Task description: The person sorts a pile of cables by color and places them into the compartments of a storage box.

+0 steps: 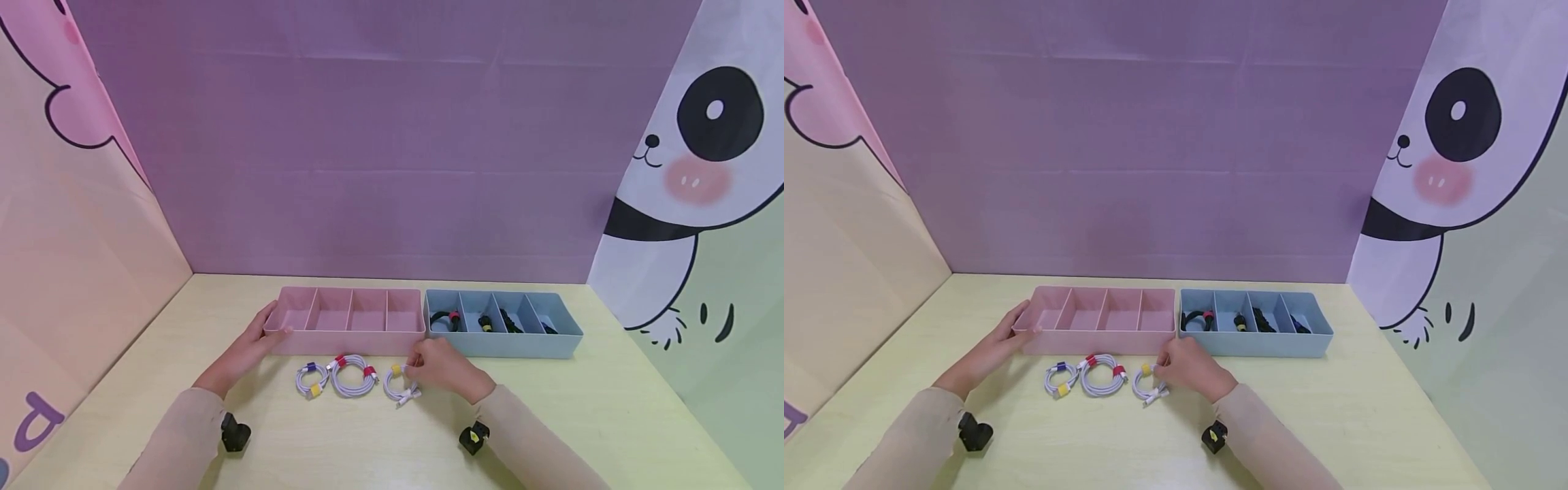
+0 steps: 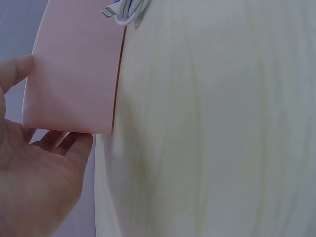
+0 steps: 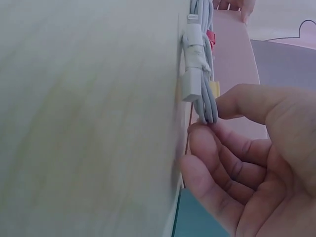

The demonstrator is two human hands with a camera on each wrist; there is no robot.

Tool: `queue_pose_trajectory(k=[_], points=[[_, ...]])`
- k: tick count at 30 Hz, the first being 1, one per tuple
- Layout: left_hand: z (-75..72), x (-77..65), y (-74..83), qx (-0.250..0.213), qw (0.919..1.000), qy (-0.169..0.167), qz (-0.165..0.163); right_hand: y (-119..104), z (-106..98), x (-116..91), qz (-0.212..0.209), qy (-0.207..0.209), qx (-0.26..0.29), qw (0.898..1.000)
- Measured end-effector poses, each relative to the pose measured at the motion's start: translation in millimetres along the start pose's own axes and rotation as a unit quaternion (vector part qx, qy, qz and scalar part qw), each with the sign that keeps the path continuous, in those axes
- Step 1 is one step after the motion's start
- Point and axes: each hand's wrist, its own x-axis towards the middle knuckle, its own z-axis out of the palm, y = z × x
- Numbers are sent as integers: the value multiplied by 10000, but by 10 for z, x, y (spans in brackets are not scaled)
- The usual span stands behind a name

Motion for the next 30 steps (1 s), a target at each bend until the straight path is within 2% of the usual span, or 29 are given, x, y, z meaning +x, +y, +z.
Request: queue_pose_trajectory(k=[10,18,30], points=[[-8,9,6,16,10000,-44,-53,37,-32,19,-122,1,164,9998],[-5,13,1,-8,10000,-37,-87,44,-50,23,-234,160,207,9994],[-4,24,-8,-3,10000,-44,-78,-21,-165,5,-42,263,569,9980]])
